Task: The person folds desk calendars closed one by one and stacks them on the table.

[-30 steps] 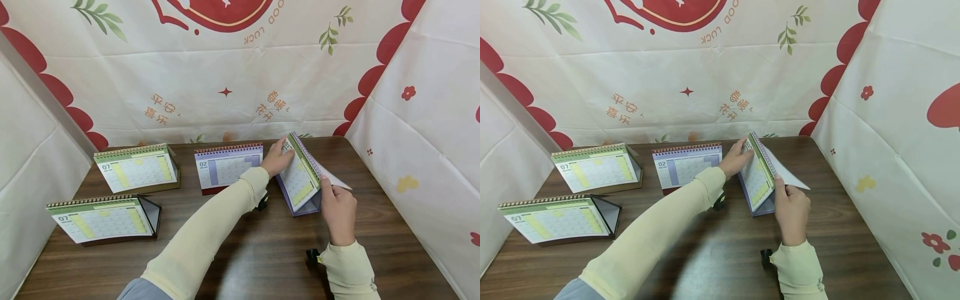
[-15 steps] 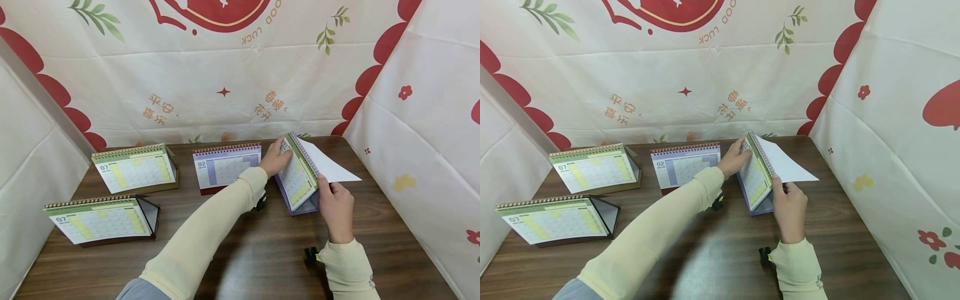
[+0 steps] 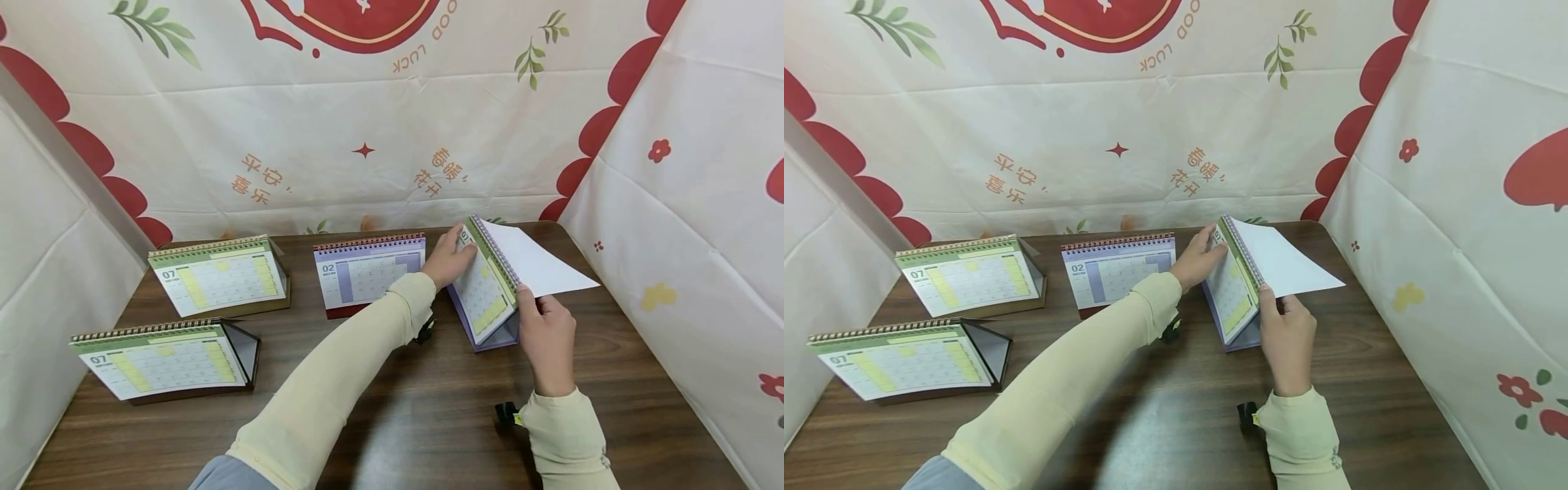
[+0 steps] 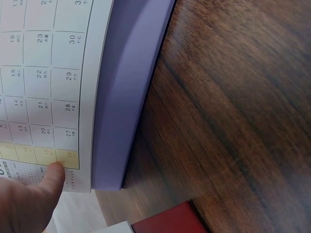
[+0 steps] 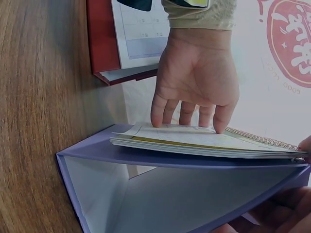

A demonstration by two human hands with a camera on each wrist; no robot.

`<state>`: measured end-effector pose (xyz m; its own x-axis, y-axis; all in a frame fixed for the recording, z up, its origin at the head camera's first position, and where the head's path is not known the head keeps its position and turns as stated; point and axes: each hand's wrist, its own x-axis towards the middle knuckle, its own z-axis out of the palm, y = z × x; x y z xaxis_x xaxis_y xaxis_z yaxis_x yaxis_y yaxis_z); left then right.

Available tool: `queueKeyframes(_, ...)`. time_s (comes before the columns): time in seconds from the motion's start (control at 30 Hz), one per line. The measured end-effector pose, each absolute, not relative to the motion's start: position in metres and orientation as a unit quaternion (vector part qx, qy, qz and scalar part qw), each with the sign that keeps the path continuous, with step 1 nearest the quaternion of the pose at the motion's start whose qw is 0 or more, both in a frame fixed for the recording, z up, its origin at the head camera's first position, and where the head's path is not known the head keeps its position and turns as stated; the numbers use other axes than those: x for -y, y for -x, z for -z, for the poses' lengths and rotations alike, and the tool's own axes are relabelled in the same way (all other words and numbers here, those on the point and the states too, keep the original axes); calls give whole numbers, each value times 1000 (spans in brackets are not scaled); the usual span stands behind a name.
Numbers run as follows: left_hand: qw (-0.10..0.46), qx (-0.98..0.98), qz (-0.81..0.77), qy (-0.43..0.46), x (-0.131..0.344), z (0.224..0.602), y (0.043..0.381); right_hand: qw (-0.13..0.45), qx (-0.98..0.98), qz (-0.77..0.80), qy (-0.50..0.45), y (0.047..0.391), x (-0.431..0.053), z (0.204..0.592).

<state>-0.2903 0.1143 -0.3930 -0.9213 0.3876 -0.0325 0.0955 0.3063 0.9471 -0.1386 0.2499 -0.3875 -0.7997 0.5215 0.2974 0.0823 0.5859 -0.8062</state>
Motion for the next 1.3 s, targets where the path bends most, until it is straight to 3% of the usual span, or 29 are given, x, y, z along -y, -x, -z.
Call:
queueKeyframes(0.8,125,-803,-561,-159,-112,395,291,335,811,-458,139,144,-242,386)
queueKeyframes(1.3,128,-802,-569,-130,-115,376,289,346,823,-433,129,143,-243,385)
